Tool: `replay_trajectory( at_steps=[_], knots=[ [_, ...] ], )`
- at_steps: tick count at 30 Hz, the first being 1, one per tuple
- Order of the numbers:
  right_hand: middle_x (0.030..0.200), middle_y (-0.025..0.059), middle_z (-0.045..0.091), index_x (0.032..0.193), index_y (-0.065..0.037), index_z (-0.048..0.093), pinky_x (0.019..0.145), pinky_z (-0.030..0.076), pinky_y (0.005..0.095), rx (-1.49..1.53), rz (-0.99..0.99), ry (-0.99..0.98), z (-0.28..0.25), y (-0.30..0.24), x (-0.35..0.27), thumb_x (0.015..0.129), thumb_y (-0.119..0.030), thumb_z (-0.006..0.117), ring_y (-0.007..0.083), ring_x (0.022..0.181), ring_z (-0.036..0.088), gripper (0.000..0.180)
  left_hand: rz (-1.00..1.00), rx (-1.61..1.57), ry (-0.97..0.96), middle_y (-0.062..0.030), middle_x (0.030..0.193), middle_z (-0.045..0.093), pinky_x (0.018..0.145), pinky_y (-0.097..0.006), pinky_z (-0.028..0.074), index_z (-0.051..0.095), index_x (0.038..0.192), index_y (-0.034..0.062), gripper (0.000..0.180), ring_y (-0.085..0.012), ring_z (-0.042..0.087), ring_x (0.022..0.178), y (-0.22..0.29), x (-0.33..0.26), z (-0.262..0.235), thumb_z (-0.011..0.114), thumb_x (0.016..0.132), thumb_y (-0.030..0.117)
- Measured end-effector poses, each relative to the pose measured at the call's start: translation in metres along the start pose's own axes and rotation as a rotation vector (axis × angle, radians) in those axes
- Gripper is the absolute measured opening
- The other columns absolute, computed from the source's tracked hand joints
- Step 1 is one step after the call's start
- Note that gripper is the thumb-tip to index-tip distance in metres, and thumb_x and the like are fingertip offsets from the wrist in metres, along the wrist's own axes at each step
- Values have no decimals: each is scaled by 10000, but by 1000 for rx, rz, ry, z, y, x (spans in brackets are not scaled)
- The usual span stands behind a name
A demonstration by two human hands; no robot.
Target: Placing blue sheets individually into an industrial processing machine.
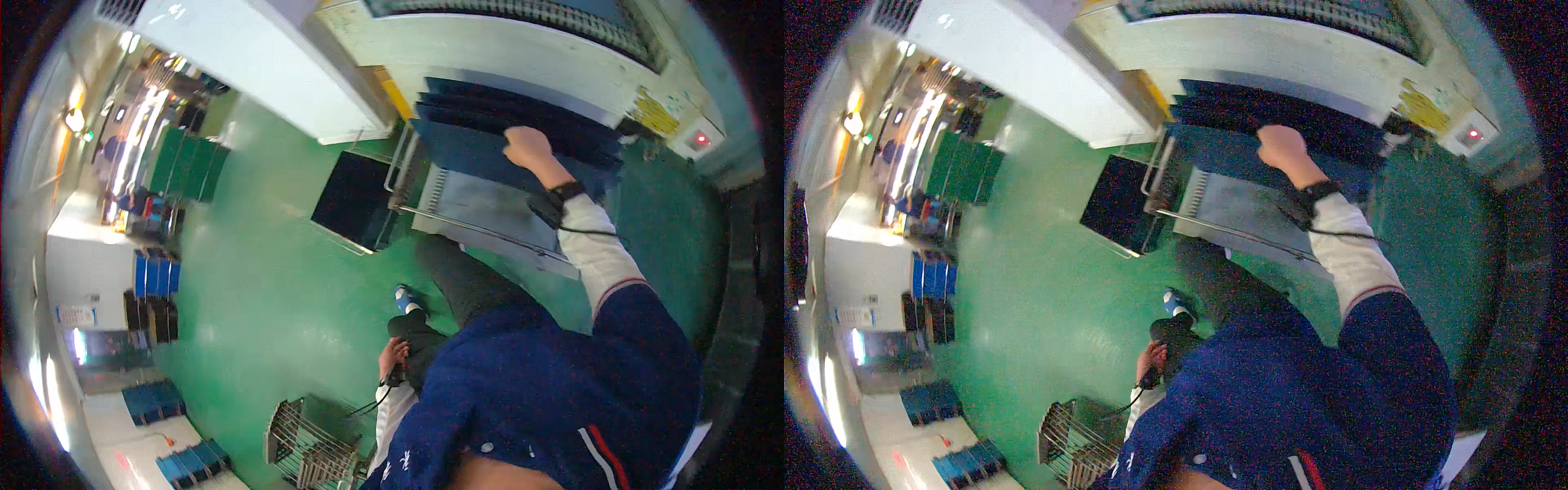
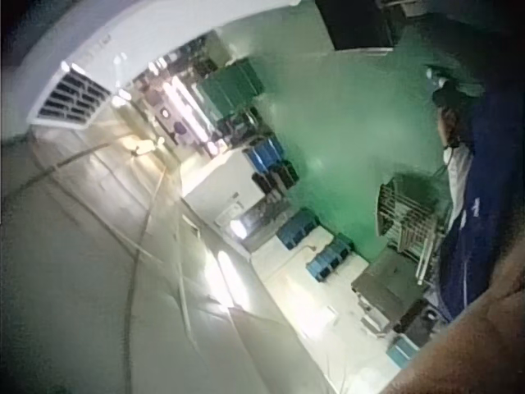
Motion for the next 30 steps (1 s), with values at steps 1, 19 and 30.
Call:
replay_trajectory(
  at_steps=[1, 19, 30],
  knots=[
    [816, 158, 580, 804, -48, 589, 689, 442, 417, -34, 51, -77, 1, 1, 0, 646, -200, 564, 318, 800, 552, 221, -6, 34, -14, -165, 897, 546, 551, -287, 455, 399, 1100, 18, 388, -235, 544, 674, 0, 5, 2, 444, 828, 291],
    [844, 162, 573, 838, -19, 558, 702, 436, 391, -70, 43, 42, -30, -32, -24, 652, -215, 628, 314, 817, 547, 280, 46, -8, 3, -222, 915, 544, 604, -348, 479, 415, 1020, -44, 361, -299, 564, 710, 6, -6, 17, 451, 828, 260],
    [1016, 149, 541, 1015, -21, 531, 801, 405, 363, -69, 134, -100, -35, -45, -28, 665, -212, 630, 284, 956, 508, 411, 59, -65, 37, -213, 885, 554, 608, -337, 471, 435, 1014, -18, 322, -265, 567, 680, -3, 2, 5, 482, 815, 232]
  ],
)
Point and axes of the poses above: each hand's wrist, its own x-axis towards the middle knuckle, its own z-axis out of the palm, y = z × x, the point moved 7 cm from there along x, towards the middle knuckle
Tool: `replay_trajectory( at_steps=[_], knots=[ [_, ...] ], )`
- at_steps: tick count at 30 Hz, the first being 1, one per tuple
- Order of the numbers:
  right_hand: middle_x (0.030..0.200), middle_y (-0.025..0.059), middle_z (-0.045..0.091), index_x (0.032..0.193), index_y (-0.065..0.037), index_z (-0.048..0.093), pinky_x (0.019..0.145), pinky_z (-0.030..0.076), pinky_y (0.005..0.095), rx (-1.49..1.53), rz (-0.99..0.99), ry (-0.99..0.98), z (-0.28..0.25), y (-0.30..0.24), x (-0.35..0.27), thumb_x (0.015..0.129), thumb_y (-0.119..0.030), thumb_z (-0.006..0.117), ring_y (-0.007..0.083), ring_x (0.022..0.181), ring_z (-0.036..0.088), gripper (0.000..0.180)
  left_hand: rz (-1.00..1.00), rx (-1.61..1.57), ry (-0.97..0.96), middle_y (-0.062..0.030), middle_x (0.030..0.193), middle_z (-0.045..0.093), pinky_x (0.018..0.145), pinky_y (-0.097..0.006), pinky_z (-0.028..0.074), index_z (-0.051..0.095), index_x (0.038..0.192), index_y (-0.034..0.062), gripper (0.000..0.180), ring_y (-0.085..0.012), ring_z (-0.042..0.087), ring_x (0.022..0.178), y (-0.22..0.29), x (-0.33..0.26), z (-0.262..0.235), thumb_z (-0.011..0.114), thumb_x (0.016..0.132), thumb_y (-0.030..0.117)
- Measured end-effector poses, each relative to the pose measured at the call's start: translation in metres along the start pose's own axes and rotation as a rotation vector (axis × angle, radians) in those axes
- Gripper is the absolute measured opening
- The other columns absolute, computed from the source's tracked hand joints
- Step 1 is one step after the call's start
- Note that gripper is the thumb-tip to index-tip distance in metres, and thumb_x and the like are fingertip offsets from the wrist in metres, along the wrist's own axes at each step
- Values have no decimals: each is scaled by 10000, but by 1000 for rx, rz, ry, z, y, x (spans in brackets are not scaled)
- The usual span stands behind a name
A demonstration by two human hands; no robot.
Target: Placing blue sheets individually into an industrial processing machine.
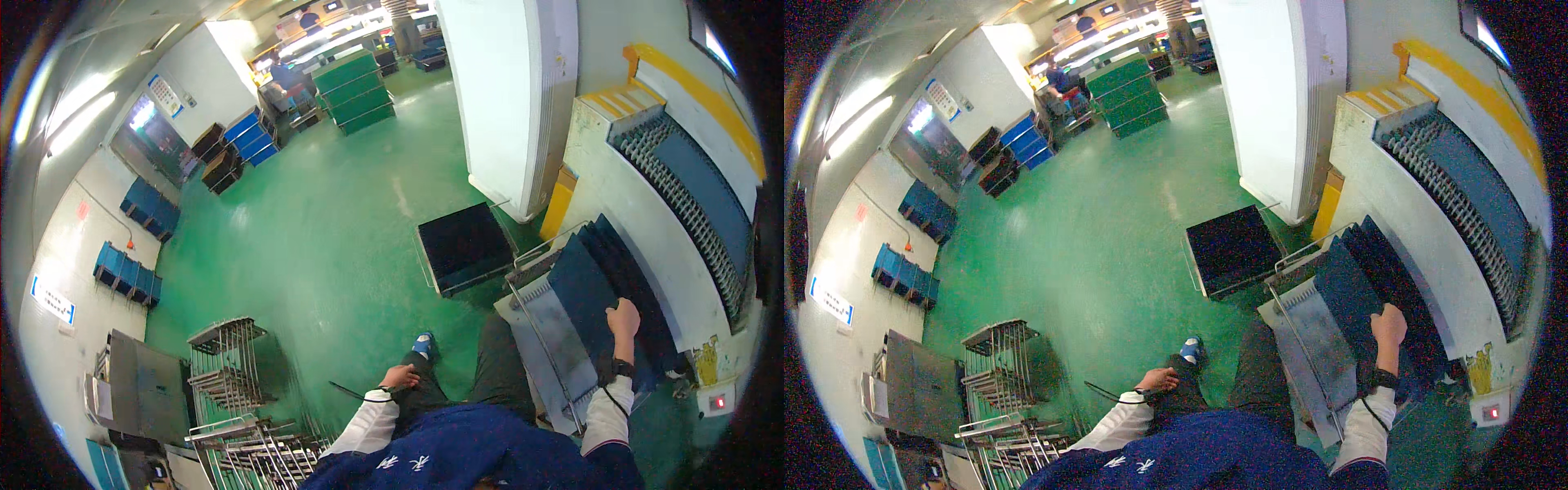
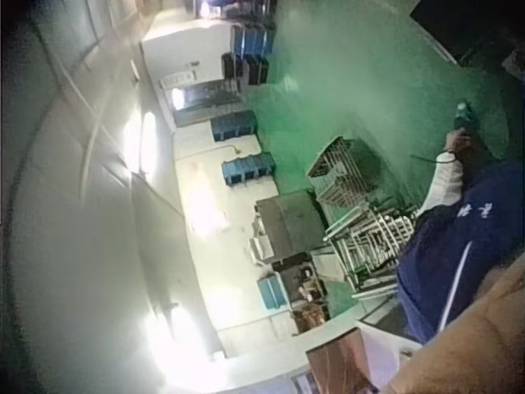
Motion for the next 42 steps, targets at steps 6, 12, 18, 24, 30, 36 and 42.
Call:
replay_trajectory(
  at_steps=[6, 12, 18, 24, 30, 36, 42],
  knots=[
    [929, 164, 567, 950, -20, 552, 744, 430, 376, -16, -46, 88, 1, 3, 0, 646, -223, 623, 302, 881, 538, 372, -6, -56, -44, -200, 843, 562, 585, -319, 470, 433, 1013, -24, 352, -251, 565, 652, 9, -16, 15, 527, 793, 235],
    [957, 160, 560, 972, -25, 549, 759, 425, 375, -11, -72, 139, 13, 14, 10, 637, -239, 632, 299, 895, 533, 407, 26, 20, -10, -196, 853, 557, 582, -309, 472, 439, 1012, -34, 355, -243, 563, 650, 10, -15, 14, 500, 808, 250],
    [956, 158, 559, 968, -26, 550, 757, 426, 376, -22, -34, 85, 13, 14, 10, 643, -246, 630, 294, 893, 533, 400, 18, 95, 46, -171, 838, 568, 586, -302, 476, 458, 1001, -22, 337, -223, 566, 649, 14, -23, 17, 493, 804, 249],
    [960, 152, 557, 962, -27, 550, 756, 426, 378, -15, -57, 112, 13, 15, 11, 643, -248, 628, 292, 896, 531, 396, 2, 89, 28, -159, 860, 561, 606, -297, 468, 431, 1046, -14, 372, -209, 563, 682, 15, -27, 19, 498, 811, 267],
    [987, 153, 554, 1008, -21, 540, 781, 420, 355, -7, -38, 88, 6, 8, 4, 654, -213, 631, 281, 928, 525, 413, 7, 90, 46, -169, 872, 560, 603, -294, 468, 420, 1057, -13, 382, -213, 564, 681, 15, -29, 18, 503, 810, 266],
    [910, 156, 570, 932, -26, 558, 726, 432, 379, -17, -76, 149, 6, 10, 6, 638, -235, 627, 296, 853, 544, 367, 14, 103, 50, -178, 870, 560, 598, -300, 472, 413, 1064, -19, 370, -225, 567, 672, 14, -23, 16, 492, 818, 246],
    [988, 159, 555, 1010, -14, 540, 780, 420, 356, -20, -30, 54, 5, 6, 5, 649, -217, 627, 280, 930, 526, 423, -14, 43, 26, -188, 853, 564, 598, -309, 476, 428, 1040, -23, 355, -237, 570, 673, 6, -13, 9, 493, 814, 242]
  ],
)
Point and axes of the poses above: each hand's wrist, its own x-axis towards the middle knuckle, its own z-axis out of the palm, y = z × x, the point moved 7 cm from there along x, towards the middle knuckle
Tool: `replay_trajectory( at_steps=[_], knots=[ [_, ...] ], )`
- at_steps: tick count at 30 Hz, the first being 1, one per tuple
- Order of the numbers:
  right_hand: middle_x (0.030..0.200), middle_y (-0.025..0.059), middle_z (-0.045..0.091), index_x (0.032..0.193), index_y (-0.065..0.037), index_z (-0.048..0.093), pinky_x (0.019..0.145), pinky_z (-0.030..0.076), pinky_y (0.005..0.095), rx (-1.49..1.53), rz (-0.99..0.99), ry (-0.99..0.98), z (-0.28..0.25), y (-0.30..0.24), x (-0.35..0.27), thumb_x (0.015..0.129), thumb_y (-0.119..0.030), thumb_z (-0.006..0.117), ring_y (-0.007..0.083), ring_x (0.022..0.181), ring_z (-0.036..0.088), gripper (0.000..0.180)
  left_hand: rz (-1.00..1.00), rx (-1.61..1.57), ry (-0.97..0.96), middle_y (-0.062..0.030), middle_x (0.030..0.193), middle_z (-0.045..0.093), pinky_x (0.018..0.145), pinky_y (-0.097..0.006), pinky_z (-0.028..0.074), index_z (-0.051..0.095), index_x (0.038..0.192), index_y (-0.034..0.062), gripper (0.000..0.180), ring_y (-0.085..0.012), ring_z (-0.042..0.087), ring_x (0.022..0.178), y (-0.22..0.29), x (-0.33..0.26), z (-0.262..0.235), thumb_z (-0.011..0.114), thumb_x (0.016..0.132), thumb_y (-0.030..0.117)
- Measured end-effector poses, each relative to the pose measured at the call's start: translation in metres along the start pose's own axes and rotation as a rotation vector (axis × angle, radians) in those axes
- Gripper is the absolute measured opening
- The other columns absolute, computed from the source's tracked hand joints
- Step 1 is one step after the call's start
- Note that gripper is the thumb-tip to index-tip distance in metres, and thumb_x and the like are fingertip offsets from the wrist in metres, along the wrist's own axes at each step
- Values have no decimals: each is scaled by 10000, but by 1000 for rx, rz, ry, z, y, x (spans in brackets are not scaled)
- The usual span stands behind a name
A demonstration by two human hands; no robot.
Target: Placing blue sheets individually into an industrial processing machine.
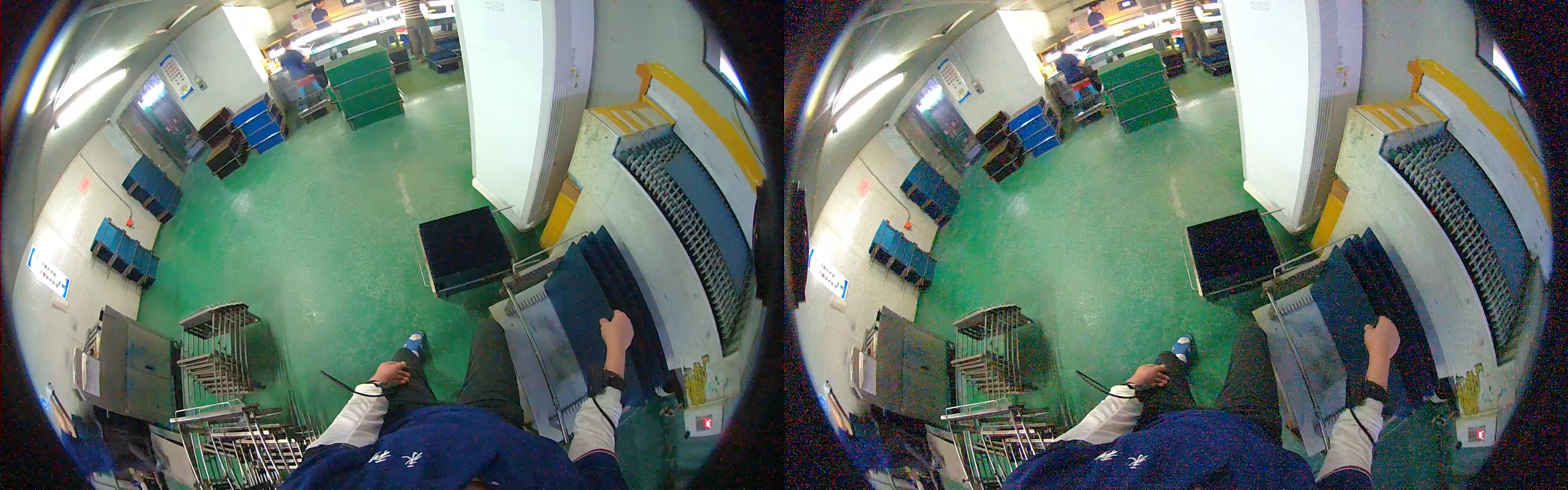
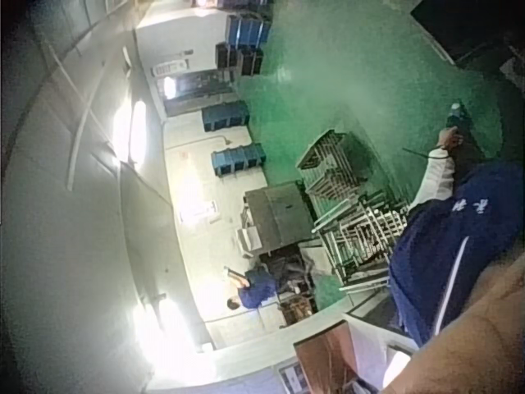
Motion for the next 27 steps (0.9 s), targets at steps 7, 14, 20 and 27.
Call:
replay_trajectory(
  at_steps=[7, 14, 20, 27],
  knots=[
    [997, 156, 551, 1014, -20, 537, 781, 420, 355, -2, -3, 8, -5, -2, -4, 654, -211, 626, 278, 933, 525, 417, 14, 22, 25, -182, 842, 569, 589, -301, 474, 462, 985, -17, 314, -224, 566, 655, 2, -1, 3, 494, 810, 242],
    [989, 146, 556, 1002, -23, 542, 780, 420, 353, -5, 7, -16, -10, -7, -8, 656, -205, 628, 272, 929, 528, 400, 50, 51, 51, -200, 827, 575, 544, -311, 487, 443, 1011, -51, 347, -254, 585, 638, 5, -2, 1, 501, 804, 221],
    [834, 150, 573, 786, -24, 554, 673, 434, 400, 5, -73, 139, -1, 2, -2, 639, -226, 627, 316, 796, 547, 261, 27, 63, 0, -181, 840, 568, 573, -285, 472, 444, 1008, -20, 326, -207, 561, 642, 3, 2, 3, 475, 821, 245],
    [839, 151, 574, 792, -19, 553, 676, 435, 398, 2, -77, 137, -2, 1, -2, 642, -225, 624, 316, 796, 549, 265, 34, 16, 39, -199, 836, 572, 540, -305, 483, 444, 1027, -45, 359, -251, 584, 638, 3, 0, 1, 503, 802, 228]
  ],
)
Point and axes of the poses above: each hand's wrist, its own x-axis towards the middle knuckle, its own z-axis out of the palm, y = z × x, the point moved 7 cm from there along x, towards the middle knuckle
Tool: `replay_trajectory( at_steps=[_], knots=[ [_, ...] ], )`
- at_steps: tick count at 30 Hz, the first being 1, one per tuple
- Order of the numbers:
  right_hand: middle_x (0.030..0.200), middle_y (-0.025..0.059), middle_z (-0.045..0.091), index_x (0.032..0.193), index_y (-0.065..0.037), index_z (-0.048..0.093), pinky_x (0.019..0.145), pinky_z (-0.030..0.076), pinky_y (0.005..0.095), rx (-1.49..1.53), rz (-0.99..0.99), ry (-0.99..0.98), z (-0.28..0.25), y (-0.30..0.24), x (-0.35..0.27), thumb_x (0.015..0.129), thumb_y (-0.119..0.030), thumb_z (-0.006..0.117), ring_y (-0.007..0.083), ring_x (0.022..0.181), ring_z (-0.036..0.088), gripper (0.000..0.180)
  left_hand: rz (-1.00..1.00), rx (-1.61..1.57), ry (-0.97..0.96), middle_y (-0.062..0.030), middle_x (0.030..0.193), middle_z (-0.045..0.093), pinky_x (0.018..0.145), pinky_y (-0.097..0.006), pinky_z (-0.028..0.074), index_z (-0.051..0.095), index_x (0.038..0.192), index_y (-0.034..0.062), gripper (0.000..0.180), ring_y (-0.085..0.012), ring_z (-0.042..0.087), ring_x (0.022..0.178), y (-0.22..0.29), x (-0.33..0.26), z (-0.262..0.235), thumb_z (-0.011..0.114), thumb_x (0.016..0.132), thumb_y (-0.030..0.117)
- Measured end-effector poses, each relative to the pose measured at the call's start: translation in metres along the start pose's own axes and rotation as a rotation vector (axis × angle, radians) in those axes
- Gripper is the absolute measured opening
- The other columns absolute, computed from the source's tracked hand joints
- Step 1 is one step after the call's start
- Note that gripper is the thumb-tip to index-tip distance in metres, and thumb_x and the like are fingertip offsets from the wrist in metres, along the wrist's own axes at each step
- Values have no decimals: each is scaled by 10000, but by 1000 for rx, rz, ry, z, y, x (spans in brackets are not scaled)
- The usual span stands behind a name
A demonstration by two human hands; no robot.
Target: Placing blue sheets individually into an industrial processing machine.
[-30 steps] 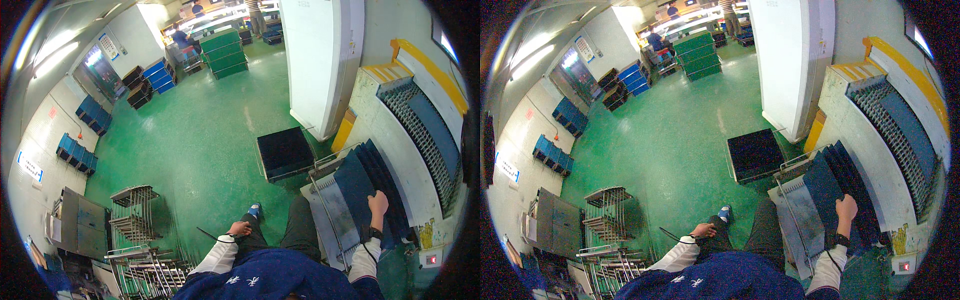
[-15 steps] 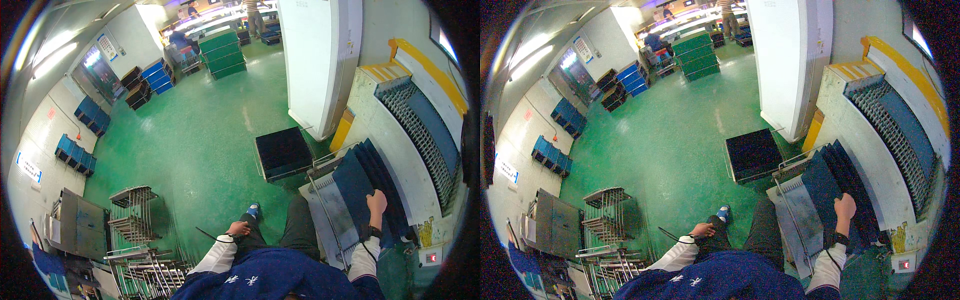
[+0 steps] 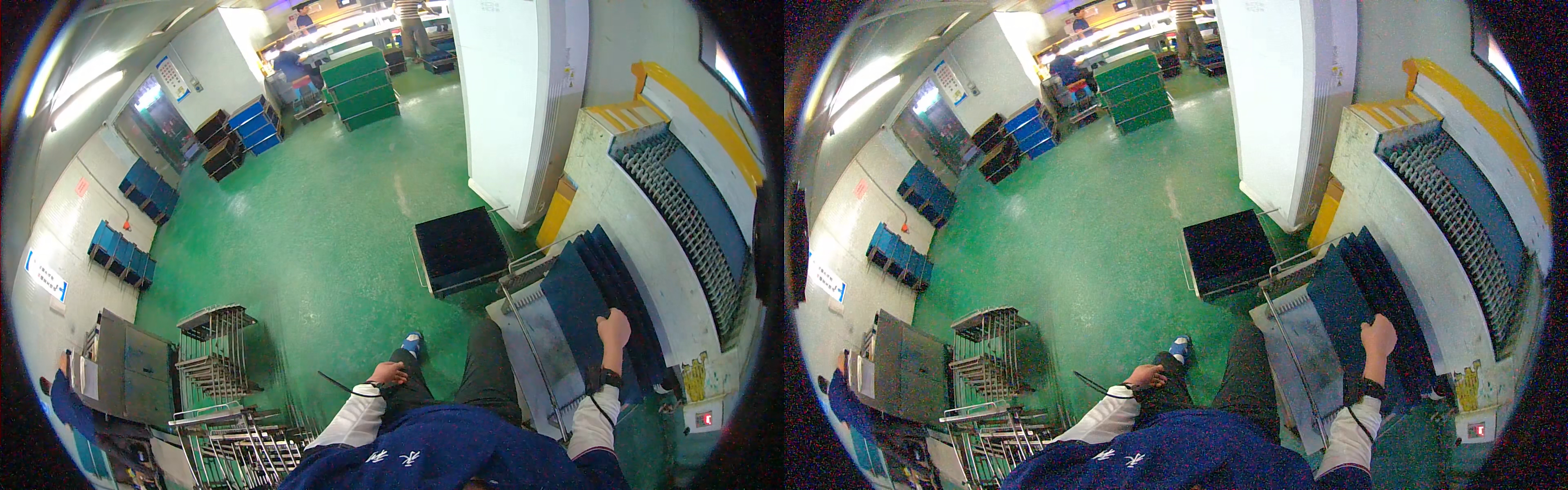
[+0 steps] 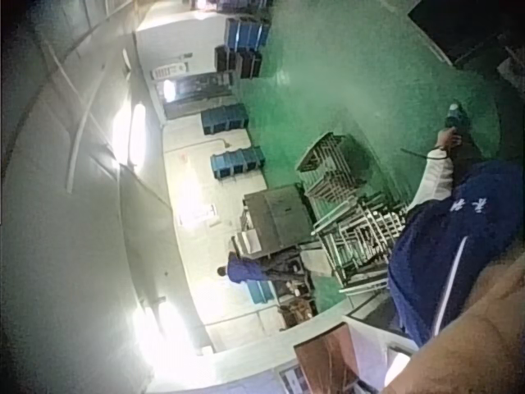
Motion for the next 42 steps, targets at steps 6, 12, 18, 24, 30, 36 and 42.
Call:
replay_trajectory(
  at_steps=[6, 12, 18, 24, 30, 36, 42],
  knots=[
    [871, 148, 576, 857, -20, 564, 699, 437, 386, -14, -9, 12, 3, 3, 2, 650, -231, 627, 300, 828, 550, 303, -6, 19, 18, -187, 834, 575, 553, -302, 479, 463, 1001, -35, 342, -233, 579, 626, 0, -1, 0, 497, 804, 243],
    [888, 145, 575, 886, -27, 562, 707, 440, 380, -27, 17, -17, 2, 0, 1, 647, -238, 632, 293, 836, 550, 326, 10, 29, 16, -186, 832, 577, 560, -302, 477, 463, 993, -39, 337, -229, 577, 622, 2, -2, 0, 500, 801, 235],
    [898, 146, 574, 887, -29, 561, 708, 440, 384, -31, 28, -31, 0, -1, 1, 647, -242, 631, 294, 843, 549, 328, 9, 22, 40, -183, 817, 579, 544, -297, 476, 475, 972, -40, 321, -224, 574, 603, 1, -2, -2, 506, 793, 225],
    [897, 147, 574, 873, -35, 561, 710, 440, 384, -43, 21, -24, 1, 1, 1, 653, -249, 631, 299, 847, 548, 315, 14, -11, 37, -175, 790, 578, 512, -292, 473, 477, 967, -37, 312, -214, 568, 577, 3, -6, 2, 506, 791, 219],
    [891, 146, 575, 846, -37, 558, 705, 440, 385, -26, 18, -8, 0, 2, 1, 655, -257, 634, 298, 845, 549, 301, 12, -29, 39, -178, 782, 577, 483, -287, 467, 466, 972, -36, 315, -211, 562, 547, 2, -3, 1, 510, 791, 218],
    [874, 146, 577, 845, -35, 560, 698, 439, 389, -29, 26, -23, 0, 0, 0, 651, -245, 638, 302, 831, 552, 297, 13, -42, 27, -179, 773, 574, 476, -292, 467, 449, 981, -29, 317, -216, 562, 545, 2, -5, 0, 513, 793, 217],
    [872, 150, 576, 851, -33, 563, 694, 439, 388, -8, 24, -18, 2, 3, 1, 644, -239, 639, 304, 823, 552, 302, 9, -45, 33, -179, 767, 570, 474, -307, 471, 437, 984, -27, 319, -226, 564, 553, 4, -9, 3, 513, 792, 217]
  ],
)
Point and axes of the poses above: each hand's wrist, its own x-axis towards the middle knuckle, its own z-axis out of the palm, y = z × x, the point moved 7 cm from there along x, towards the middle knuckle
